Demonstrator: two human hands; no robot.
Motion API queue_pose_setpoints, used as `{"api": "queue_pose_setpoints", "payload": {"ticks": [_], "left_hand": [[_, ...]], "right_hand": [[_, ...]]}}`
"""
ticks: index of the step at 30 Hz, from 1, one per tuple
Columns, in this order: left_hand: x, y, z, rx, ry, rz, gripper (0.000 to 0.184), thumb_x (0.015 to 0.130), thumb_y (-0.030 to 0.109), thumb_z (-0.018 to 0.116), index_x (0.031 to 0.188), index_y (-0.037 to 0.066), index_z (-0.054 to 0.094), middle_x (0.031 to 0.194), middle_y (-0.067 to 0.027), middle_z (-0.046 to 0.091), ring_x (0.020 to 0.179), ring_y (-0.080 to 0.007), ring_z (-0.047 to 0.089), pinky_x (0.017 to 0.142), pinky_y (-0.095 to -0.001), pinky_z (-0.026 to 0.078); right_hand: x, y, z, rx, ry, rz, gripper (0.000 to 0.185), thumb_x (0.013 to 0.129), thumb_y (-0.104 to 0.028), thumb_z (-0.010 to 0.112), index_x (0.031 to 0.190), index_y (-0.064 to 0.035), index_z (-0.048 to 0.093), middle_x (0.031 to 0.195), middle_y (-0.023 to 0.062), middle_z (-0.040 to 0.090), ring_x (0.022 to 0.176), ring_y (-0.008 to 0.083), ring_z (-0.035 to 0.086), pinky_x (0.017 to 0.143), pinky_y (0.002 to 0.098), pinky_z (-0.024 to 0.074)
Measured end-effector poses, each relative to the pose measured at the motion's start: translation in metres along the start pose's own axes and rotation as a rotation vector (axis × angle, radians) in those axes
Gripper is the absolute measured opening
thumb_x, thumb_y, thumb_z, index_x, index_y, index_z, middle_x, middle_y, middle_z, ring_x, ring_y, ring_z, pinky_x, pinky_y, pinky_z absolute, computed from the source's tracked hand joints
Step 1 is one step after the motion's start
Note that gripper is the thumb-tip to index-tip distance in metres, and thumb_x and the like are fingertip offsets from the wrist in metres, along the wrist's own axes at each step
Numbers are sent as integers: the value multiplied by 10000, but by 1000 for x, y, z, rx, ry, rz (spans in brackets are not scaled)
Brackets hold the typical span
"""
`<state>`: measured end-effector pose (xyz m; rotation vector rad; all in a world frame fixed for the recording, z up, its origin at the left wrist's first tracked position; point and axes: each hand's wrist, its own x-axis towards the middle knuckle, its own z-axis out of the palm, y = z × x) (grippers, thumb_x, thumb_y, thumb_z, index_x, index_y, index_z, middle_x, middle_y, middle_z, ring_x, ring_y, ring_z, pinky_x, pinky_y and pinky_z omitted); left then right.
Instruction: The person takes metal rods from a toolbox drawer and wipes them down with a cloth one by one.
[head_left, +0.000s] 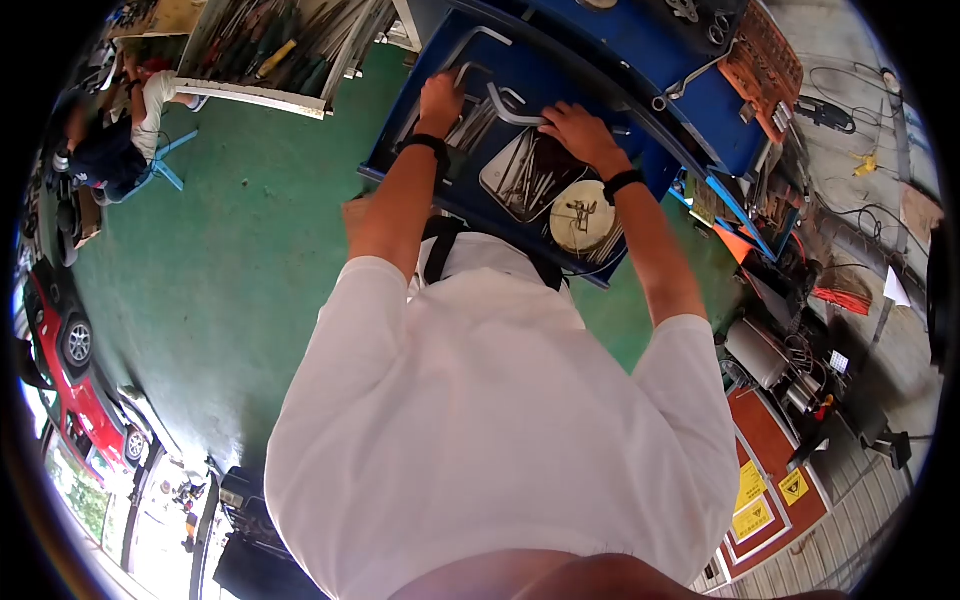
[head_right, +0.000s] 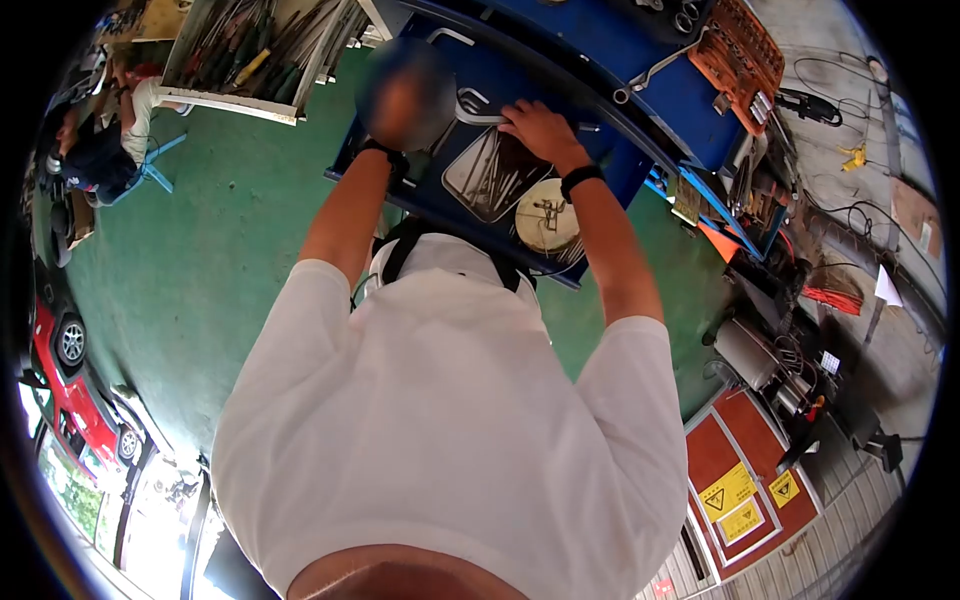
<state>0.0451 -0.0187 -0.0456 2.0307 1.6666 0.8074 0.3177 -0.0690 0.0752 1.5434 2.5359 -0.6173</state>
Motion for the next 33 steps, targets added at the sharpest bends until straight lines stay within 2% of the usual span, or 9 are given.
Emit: {"api": "queue_pose_setpoints", "payload": {"ticks": [2, 15, 17, 19, 21, 24, 28, 32, 33], "left_hand": [[11, 23, -22, -37, -195, -260, 293, 807, 149, 644, 1095, 97, 667, 958, -227, 672, 930, -416, 643, 830, -505, 517], [2, 7, -37, -227, -173, -76, 395, 828, 181, 649, 1191, 27, 628, 1051, -179, 675, 922, -311, 671, 808, -376, 542], [-9, 10, -62, -488, -513, -87, 488, 824, 160, 657, 1288, 46, 559, 1161, -194, 629, 1023, -294, 637, 882, -343, 512], [-34, 27, -90, -461, -739, 175, 608, 844, 139, 657, 1405, 79, 430, 1321, -189, 523, 1180, -282, 544, 987, -336, 443], [-42, 83, -152, -614, -1077, 4, 704, 854, 152, 680, 1462, 108, 328, 1421, -154, 424, 1296, -285, 434, 1062, -364, 378], [-63, 118, -186, -637, -1029, 109, 724, 851, 210, 712, 1461, 119, 333, 1385, -149, 451, 1299, -289, 431, 1071, -386, 372], [-60, 155, -224, -735, -725, 300, 774, 791, 215, 772, 1438, 96, 363, 1373, -156, 447, 1289, -308, 426, 1085, -396, 357], [-63, 160, -251, -658, -359, 484, 763, 746, 175, 799, 1392, 77, 404, 1352, -150, 461, 1254, -345, 436, 1055, -391, 381], [-65, 163, -259, -737, -310, 406, 652, 725, 138, 811, 1290, 70, 493, 1218, -165, 555, 1158, -339, 536, 979, -389, 435]], "right_hand": [[-4, 6, -1, 1, 3, -41, 322, 969, -406, 491, 1112, -127, 562, 1044, 94, 577, 972, 320, 579, 753, 441, 545], [-91, -35, -104, 149, 10, -60, 295, 934, -379, 573, 975, -88, 601, 848, 109, 620, 840, 330, 604, 686, 428, 498], [-108, -51, -118, 143, 110, -63, 276, 900, -336, 636, 973, -70, 628, 867, 114, 636, 810, 332, 616, 677, 415, 501], [-118, -66, -122, 186, 189, -30, 278, 882, -322, 661, 978, -61, 641, 869, 117, 641, 796, 332, 621, 670, 409, 501], [-126, -77, -132, 234, 348, 17, 257, 862, -266, 703, 971, -36, 665, 836, 127, 652, 720, 330, 622, 638, 374, 497], [-123, -110, -160, 493, 432, 221, 222, 885, -221, 687, 973, -19, 656, 787, 133, 643, 652, 298, 609, 608, 336, 480], [-106, -154, -170, 815, 728, 105, 151, 930, -133, 610, 972, 10, 638, 845, 93, 700, 729, 118, 645, 667, 263, 494], [-94, -218, -180, 868, 783, -15, 138, 924, -91, 593, 953, 37, 635, 901, 97, 710, 850, 139, 659, 787, 279, 514], [-89, -228, -179, 925, 760, -58, 140, 917, -95, 606, 939, 37, 646, 912, 101, 710, 875, 158, 661, 808, 284, 514]]}}
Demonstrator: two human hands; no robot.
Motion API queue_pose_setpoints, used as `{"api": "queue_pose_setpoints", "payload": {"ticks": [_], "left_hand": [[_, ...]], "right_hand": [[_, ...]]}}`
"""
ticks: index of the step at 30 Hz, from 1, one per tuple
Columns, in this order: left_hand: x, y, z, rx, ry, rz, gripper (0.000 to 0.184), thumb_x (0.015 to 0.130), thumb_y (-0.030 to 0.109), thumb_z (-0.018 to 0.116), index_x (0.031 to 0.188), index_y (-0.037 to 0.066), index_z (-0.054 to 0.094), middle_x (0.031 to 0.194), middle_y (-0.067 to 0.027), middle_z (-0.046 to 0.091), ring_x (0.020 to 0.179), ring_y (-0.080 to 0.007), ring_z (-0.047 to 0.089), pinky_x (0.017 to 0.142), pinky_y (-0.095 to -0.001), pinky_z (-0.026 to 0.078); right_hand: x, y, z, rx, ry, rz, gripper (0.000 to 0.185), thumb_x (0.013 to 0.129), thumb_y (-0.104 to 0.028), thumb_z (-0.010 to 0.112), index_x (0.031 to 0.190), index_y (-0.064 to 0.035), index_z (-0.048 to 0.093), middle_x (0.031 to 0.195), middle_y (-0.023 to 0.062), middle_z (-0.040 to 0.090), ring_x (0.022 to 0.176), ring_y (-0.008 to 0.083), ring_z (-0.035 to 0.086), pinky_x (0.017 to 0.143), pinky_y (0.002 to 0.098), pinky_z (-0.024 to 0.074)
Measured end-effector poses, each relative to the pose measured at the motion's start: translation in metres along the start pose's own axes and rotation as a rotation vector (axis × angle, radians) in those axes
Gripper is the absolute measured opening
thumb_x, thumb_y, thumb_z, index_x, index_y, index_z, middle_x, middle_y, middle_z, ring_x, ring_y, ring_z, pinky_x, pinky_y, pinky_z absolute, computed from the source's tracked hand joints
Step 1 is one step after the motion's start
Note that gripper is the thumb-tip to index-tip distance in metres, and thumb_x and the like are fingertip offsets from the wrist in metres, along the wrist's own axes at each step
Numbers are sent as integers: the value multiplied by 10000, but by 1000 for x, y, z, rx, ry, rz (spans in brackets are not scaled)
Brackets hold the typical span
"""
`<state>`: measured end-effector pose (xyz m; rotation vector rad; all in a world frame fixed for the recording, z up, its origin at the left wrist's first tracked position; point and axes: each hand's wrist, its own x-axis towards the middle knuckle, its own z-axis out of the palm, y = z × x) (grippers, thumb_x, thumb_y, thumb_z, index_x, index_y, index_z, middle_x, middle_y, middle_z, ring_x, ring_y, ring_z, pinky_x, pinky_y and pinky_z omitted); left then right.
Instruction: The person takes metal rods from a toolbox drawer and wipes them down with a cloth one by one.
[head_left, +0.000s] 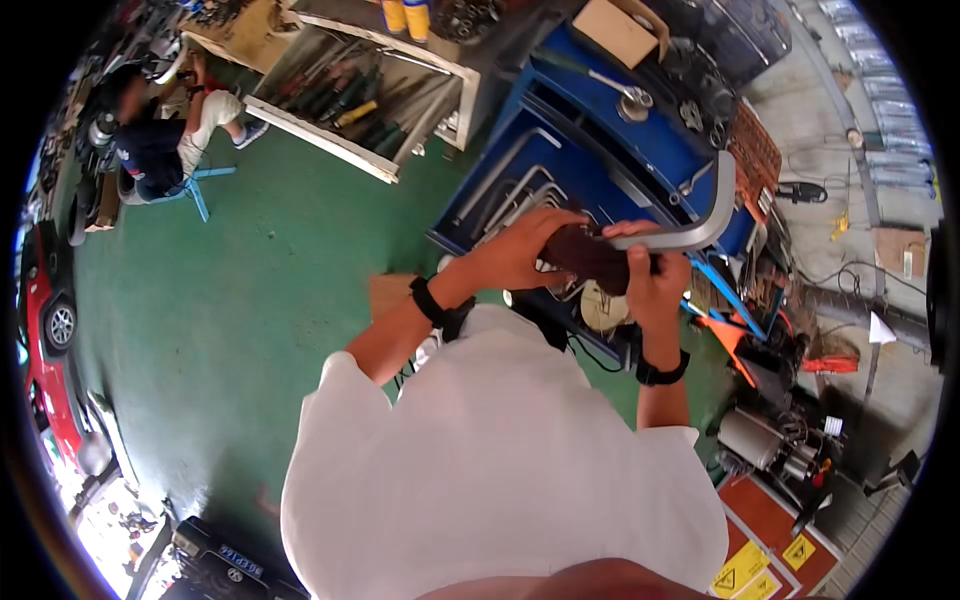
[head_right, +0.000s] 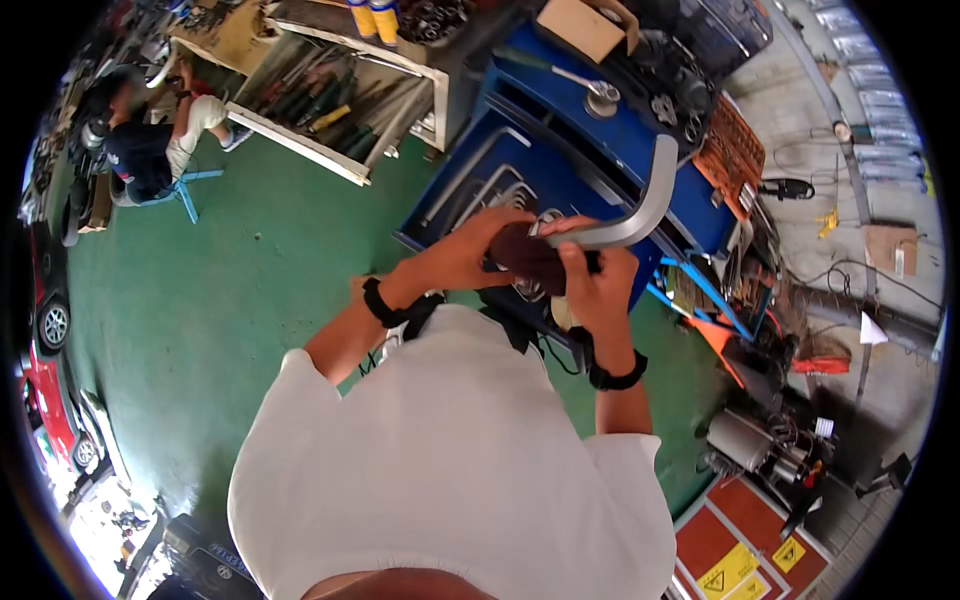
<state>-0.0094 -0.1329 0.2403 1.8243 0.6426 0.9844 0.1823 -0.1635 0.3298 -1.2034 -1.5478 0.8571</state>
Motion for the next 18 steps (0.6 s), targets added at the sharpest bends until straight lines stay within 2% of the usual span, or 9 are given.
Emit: {"api": "queue_pose_setpoints", "payload": {"ticks": [1, 3, 4, 6, 9, 11, 13, 15, 18], "left_hand": [[-6, 3, -7, 14, 12, 7, 652, 725, 138, 811, 1290, 70, 493, 1218, -165, 555, 1158, -339, 536, 979, -389, 435], [-20, 2, -17, -122, -31, -244, 438, 715, 85, 787, 1098, 39, 578, 962, -140, 641, 923, -310, 645, 810, -355, 501], [-29, 1, -13, -101, 94, -150, 288, 725, 28, 732, 971, 17, 583, 801, -119, 643, 735, -290, 653, 694, -337, 506], [-47, 3, -14, -134, 170, -141, 311, 728, 16, 719, 1010, 13, 589, 814, -129, 659, 750, -282, 665, 695, -330, 510], [-84, 3, -13, -132, 298, -91, 335, 729, -6, 694, 1048, 2, 593, 831, -148, 685, 723, -265, 680, 673, -309, 518], [-105, 17, -14, -5, 389, -186, 352, 716, -3, 698, 1052, -3, 594, 788, -139, 676, 685, -262, 671, 653, -307, 517], [-118, 37, -18, 26, 394, -168, 310, 700, 14, 714, 989, -6, 605, 743, -132, 661, 649, -264, 656, 628, -306, 507], [-129, 48, -15, 216, 364, -282, 245, 690, 23, 716, 904, -7, 600, 708, -143, 638, 621, -257, 642, 606, -314, 496], [-135, 65, -1, 282, 451, -270, 202, 686, 37, 714, 837, 0, 586, 679, -157, 607, 596, -293, 615, 588, -325, 485]], "right_hand": [[3, -6, 14, 79, 2, -64, 134, 909, -94, 620, 924, 34, 657, 906, 99, 711, 855, 162, 667, 789, 284, 516], [5, -19, 29, 6, -60, -88, 131, 899, -94, 639, 935, 29, 664, 884, 103, 712, 824, 162, 673, 759, 275, 520], [5, -24, 40, 34, -80, -100, 135, 894, -97, 649, 938, 29, 664, 877, 106, 714, 805, 157, 675, 739, 269, 522], [13, -32, 56, -6, -135, -157, 147, 881, -99, 669, 956, 27, 666, 865, 114, 720, 768, 145, 683, 703, 259, 526], [8, -32, 72, 162, -204, -59, 135, 871, -88, 674, 945, 25, 676, 864, 119, 727, 775, 149, 698, 706, 266, 535], [3, -29, 73, 131, -278, -170, 142, 858, -93, 683, 936, 26, 679, 855, 119, 727, 776, 153, 700, 704, 270, 538], [-6, -21, 80, 259, -270, -292, 129, 826, -90, 707, 915, 2, 696, 830, 105, 726, 733, 170, 700, 679, 279, 538], [-11, -29, 75, 249, -328, -389, 130, 807, -86, 730, 911, -14, 701, 814, 97, 722, 729, 178, 702, 660, 279, 531], [-23, -35, 74, 369, -314, -432, 128, 799, -88, 752, 884, -28, 677, 785, 78, 702, 697, 174, 675, 644, 286, 518]]}}
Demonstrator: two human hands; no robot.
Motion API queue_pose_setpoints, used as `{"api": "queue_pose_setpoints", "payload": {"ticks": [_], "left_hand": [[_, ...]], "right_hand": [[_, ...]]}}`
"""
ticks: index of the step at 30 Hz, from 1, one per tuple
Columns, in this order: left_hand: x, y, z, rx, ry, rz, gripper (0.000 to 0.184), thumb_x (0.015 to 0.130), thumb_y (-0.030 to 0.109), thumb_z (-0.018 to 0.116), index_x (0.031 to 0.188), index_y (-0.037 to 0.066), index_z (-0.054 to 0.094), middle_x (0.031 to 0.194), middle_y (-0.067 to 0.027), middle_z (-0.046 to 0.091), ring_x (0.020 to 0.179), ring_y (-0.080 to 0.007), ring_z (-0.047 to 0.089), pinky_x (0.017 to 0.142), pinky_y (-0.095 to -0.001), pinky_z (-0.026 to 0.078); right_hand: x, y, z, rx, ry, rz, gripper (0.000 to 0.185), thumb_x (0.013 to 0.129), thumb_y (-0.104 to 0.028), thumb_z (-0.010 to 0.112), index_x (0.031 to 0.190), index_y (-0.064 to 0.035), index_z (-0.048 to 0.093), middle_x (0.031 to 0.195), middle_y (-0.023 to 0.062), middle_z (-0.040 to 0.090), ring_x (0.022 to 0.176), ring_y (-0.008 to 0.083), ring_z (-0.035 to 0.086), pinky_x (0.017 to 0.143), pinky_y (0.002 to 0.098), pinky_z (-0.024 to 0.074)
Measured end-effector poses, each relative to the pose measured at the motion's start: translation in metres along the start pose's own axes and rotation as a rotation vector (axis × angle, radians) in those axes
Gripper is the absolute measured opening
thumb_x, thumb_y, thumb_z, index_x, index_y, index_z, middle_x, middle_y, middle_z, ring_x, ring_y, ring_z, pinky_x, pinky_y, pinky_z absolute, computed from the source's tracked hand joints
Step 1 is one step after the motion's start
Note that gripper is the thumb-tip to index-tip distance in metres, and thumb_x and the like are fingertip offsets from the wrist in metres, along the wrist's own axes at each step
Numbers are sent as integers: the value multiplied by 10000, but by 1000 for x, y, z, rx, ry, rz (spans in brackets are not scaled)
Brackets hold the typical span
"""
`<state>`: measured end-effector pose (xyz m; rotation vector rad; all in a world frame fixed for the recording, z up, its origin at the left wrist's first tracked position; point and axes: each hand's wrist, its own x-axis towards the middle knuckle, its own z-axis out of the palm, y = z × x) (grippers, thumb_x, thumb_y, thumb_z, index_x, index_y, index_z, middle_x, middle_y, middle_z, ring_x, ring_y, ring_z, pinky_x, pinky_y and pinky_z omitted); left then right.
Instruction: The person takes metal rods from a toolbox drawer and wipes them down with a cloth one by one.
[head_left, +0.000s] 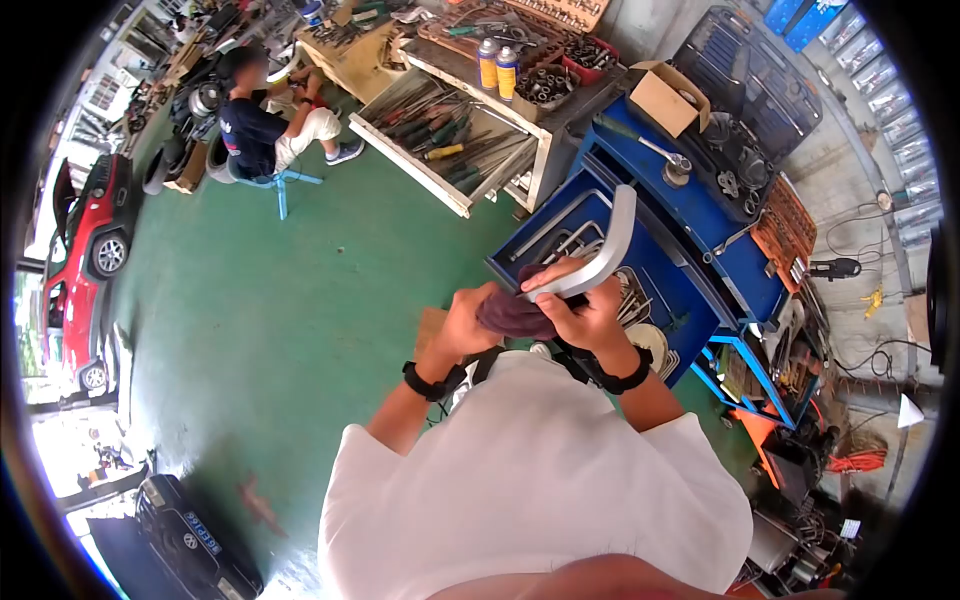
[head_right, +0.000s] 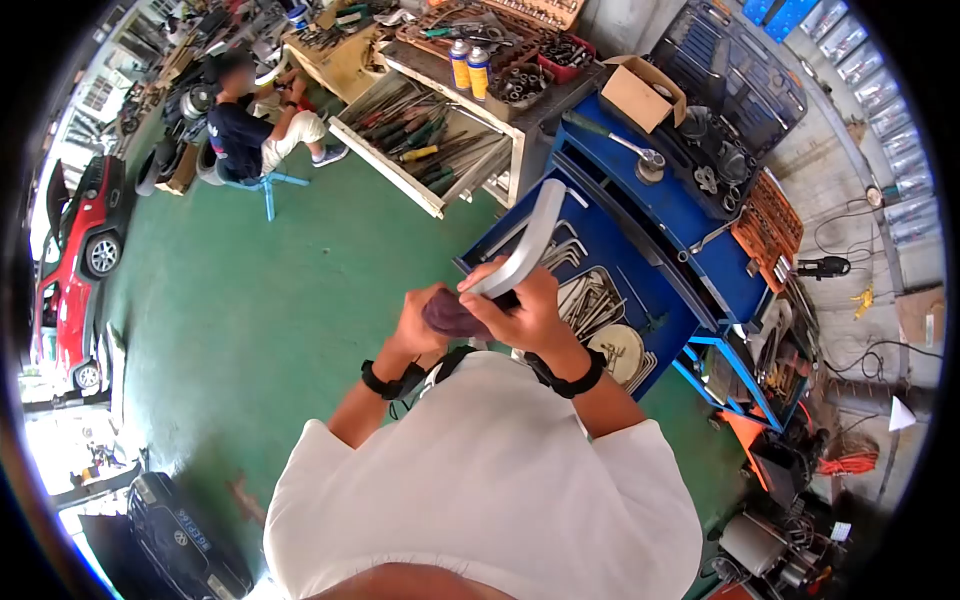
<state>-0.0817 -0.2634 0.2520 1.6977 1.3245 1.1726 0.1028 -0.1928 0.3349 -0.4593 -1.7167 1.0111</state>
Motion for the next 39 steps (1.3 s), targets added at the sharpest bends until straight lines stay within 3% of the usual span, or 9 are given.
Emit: {"api": "queue_pose_setpoints", "payload": {"ticks": [5, 9, 19, 23, 28, 31, 34, 37, 39], "left_hand": [[-26, 20, 32, 8, 167, -157, 206, 706, 88, 719, 840, 7, 585, 698, -187, 601, 637, -368, 605, 599, -354, 486], [-39, 27, 53, 109, 192, -205, 225, 732, 128, 722, 866, 4, 590, 732, -204, 622, 671, -377, 630, 610, -364, 494], [-81, 70, 98, 253, 199, -237, 328, 717, 116, 734, 984, 27, 565, 758, -203, 630, 712, -383, 643, 631, -384, 505], [-123, 34, 96, -76, -34, -265, 417, 853, 148, 614, 1248, 57, 515, 1142, -157, 608, 1078, -276, 585, 922, -370, 444], [-140, -4, 92, -348, -90, -734, 511, 915, 189, 594, 1383, 34, 458, 1301, -140, 555, 1093, -252, 567, 944, -354, 437], [-107, -30, 98, 676, -445, -143, 412, 894, 210, 601, 1263, 33, 551, 1216, -177, 579, 1027, -324, 575, 926, -400, 450], [-43, 37, 117, 945, -484, -273, 327, 929, 211, 452, 1156, -6, 544, 1230, -250, 546, 1116, -358, 558, 917, -427, 465], [-6, 63, 137, 608, -211, -27, 292, 927, 173, 408, 1086, -35, 539, 1062, -261, 595, 1013, -373, 592, 843, -426, 477], [12, 87, 142, 282, -271, -356, 270, 931, 141, 384, 1064, -41, 533, 991, -259, 602, 977, -389, 592, 869, -406, 475]], "right_hand": [[-22, -16, -15, 52, -94, -83, 153, 923, -112, 624, 974, 21, 568, 898, 133, 641, 843, 226, 673, 750, 341, 531], [-36, -17, -32, 366, -146, 334, 195, 1039, -228, 418, 1093, -46, 466, 960, 118, 592, 991, 231, 596, 953, 378, 450], [-78, -6, -39, 1085, 326, 568, 259, 988, -258, 570, 790, -127, 465, 539, -56, 277, 464, 73, 256, 539, 279, 305], [-92, -25, -63, 1101, 364, 570, 286, 953, -167, 541, 705, -135, 403, 468, -47, 235, 399, 86, 223, 489, 285, 297], [-91, -39, -106, 1117, 331, 491, 333, 912, -178, 526, 646, -148, 328, 448, -23, 235, 391, 106, 202, 468, 297, 272], [-94, -47, -114, 1065, 322, 382, 347, 913, -198, 519, 634, -141, 322, 457, -28, 228, 405, 117, 208, 490, 304, 274], [-112, -36, -93, 847, 275, 272, 356, 908, -206, 467, 609, -127, 292, 488, -10, 234, 447, 137, 256, 513, 315, 291], [-137, -28, -80, 738, 295, 371, 236, 820, 11, 609, 663, -42, 442, 612, 6, 446, 549, 108, 398, 548, 276, 348], [-149, -18, -85, 713, 221, 323, 182, 838, -2, 653, 726, -29, 512, 657, 18, 512, 586, 76, 454, 530, 239, 364]]}}
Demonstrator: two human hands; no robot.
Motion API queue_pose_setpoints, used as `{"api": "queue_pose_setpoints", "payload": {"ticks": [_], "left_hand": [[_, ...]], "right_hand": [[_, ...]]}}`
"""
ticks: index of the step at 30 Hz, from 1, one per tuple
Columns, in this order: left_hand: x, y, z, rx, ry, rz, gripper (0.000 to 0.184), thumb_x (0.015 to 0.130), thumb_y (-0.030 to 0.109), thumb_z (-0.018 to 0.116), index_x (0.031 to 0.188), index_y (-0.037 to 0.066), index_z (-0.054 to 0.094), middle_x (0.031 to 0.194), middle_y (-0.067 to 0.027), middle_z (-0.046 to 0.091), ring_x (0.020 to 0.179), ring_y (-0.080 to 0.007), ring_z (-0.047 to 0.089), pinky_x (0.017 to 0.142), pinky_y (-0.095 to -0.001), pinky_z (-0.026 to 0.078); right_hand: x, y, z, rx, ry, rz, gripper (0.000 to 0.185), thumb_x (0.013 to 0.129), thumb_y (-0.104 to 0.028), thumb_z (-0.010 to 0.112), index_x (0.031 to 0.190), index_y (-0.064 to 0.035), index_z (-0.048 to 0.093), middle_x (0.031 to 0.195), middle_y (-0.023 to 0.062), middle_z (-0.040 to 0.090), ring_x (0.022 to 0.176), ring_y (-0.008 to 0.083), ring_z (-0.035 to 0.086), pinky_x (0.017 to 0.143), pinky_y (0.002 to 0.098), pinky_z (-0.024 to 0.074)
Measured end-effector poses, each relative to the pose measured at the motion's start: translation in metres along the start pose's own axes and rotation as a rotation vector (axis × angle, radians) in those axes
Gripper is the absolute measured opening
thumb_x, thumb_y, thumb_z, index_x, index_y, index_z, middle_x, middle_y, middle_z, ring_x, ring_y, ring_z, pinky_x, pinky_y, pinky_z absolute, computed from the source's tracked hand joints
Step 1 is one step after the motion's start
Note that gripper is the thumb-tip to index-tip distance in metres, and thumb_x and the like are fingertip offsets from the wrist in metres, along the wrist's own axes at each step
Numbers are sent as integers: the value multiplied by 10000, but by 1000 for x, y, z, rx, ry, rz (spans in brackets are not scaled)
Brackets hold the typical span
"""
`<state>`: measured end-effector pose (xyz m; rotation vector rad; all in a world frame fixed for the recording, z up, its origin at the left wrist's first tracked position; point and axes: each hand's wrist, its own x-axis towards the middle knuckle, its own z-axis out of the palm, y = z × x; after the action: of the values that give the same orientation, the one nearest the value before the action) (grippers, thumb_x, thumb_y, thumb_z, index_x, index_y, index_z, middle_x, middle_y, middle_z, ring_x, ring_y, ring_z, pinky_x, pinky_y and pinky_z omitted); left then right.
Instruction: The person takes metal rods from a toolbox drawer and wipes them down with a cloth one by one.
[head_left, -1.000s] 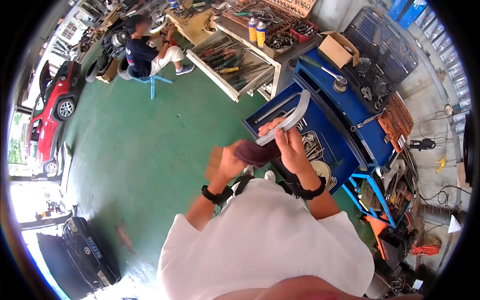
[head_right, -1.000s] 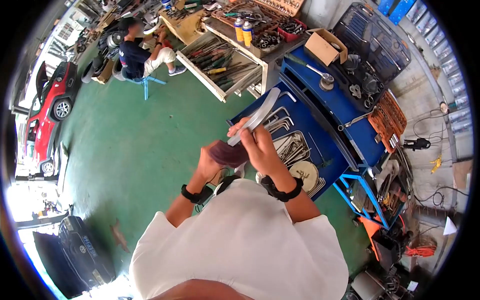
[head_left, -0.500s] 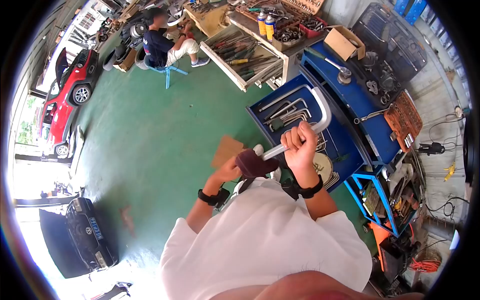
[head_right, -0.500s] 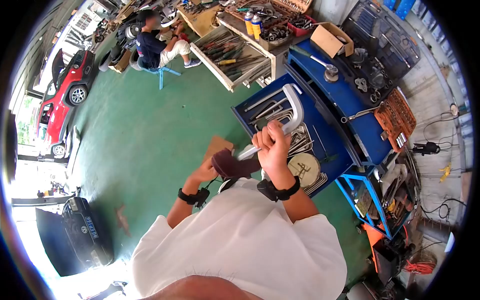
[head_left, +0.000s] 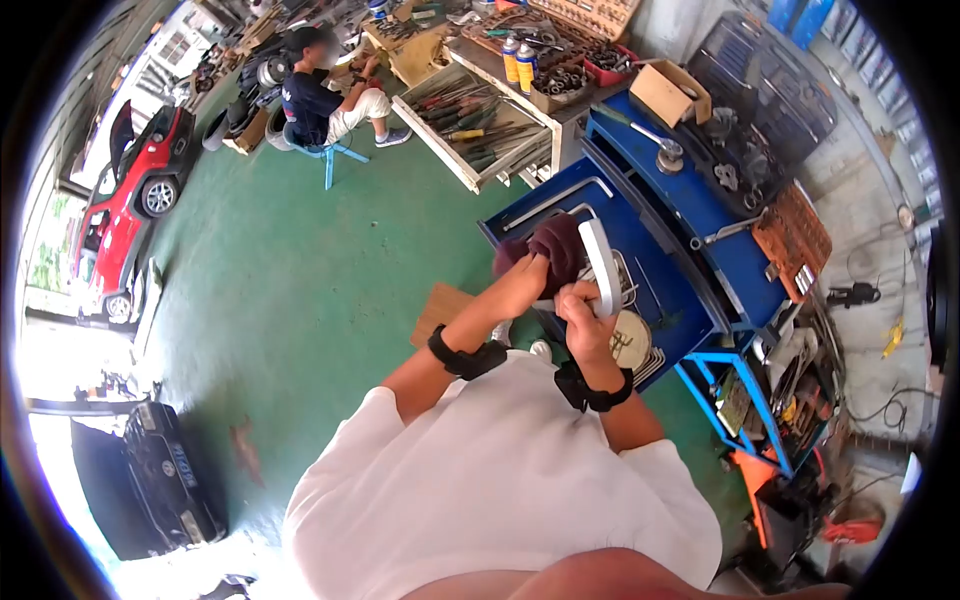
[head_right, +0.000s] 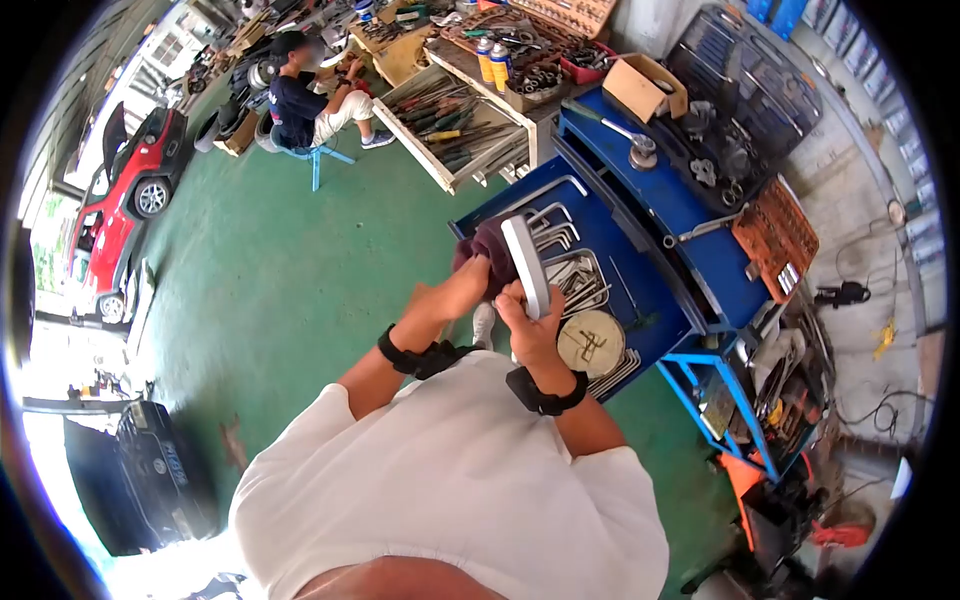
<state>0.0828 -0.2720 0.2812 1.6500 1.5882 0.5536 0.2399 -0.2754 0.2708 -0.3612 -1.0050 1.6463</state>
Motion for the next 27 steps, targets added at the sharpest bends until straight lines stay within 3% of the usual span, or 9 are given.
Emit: {"api": "queue_pose_setpoints", "payload": {"ticks": [2, 4, 8, 10, 15, 20, 24, 26, 27], "left_hand": [[1, 15, 17, -652, 118, 3, 383, 1013, 242, 317, 1214, -5, 530, 1181, -164, 613, 1057, -297, 582, 959, -363, 452], [12, 1, 49, -1154, 298, -181, 456, 1040, 367, 295, 1261, 40, 524, 1148, -91, 616, 1005, -208, 602, 939, -343, 472], [-1, 22, -2, -1826, 165, -139, 614, 1005, 461, 233, 1196, -47, 519, 1150, -214, 613, 1046, -422, 593, 956, -523, 478], [-2, 16, -26, -1852, 83, 88, 523, 997, 368, 245, 1113, -60, 521, 1060, -230, 612, 971, -435, 596, 902, -555, 484], [-10, -14, -19, -2062, 252, -85, 515, 987, 454, 306, 1052, -2, 537, 965, -182, 608, 838, -357, 603, 828, -496, 507], [-13, -61, -1, -1683, 204, 164, 534, 951, 430, 358, 1167, -26, 536, 1042, -195, 627, 971, -354, 620, 962, -508, 458], [-26, -33, 18, -124, 529, 523, 537, 685, 177, 492, 1163, -57, 559, 1017, -236, 630, 1060, -400, 583, 1066, -468, 362], [-22, 14, 14, -136, 141, 543, 492, 663, 194, 542, 1090, -45, 594, 988, -216, 625, 973, -424, 575, 957, -479, 418], [-23, 22, 22, -148, 140, 543, 492, 663, 194, 542, 1090, -45, 594, 988, -216, 625, 973, -424, 575, 957, -479, 418]], "right_hand": [[-7, 3, -2, 12, 138, 51, 138, 845, -6, 665, 773, -29, 549, 663, 7, 525, 591, 68, 475, 518, 226, 361], [5, -3, -10, -100, -53, 3, 162, 844, -18, 685, 768, -39, 544, 648, -19, 527, 552, 40, 459, 479, 227, 346], [24, -24, 4, -560, -148, 305, 284, 824, -105, 673, 595, -39, 519, 490, -40, 434, 484, 50, 410, 455, 269, 330], [26, -5, -8, -776, -223, 347, 305, 781, -138, 670, 575, 21, 511, 472, 44, 456, 476, 92, 443, 462, 326, 347], [24, -1, -28, -1005, -348, 320, 244, 732, -150, 675, 663, 64, 580, 529, 189, 492, 462, 247, 481, 491, 374, 385], [16, -2, -39, -1046, -375, 387, 258, 722, -178, 698, 716, 72, 635, 599, 241, 559, 548, 384, 560, 543, 390, 451], [12, 18, -65, -1127, -398, 440, 256, 739, -180, 685, 785, 69, 650, 678, 252, 606, 602, 398, 596, 583, 421, 482], [10, 3, -60, -1366, -623, -627, 175, 742, -216, 698, 821, -66, 653, 814, 135, 652, 820, 344, 634, 743, 394, 503], [6, -5, -62, -1478, -771, -330, 148, 749, -216, 706, 771, -93, 627, 792, 117, 628, 848, 300, 641, 763, 382, 498]]}}
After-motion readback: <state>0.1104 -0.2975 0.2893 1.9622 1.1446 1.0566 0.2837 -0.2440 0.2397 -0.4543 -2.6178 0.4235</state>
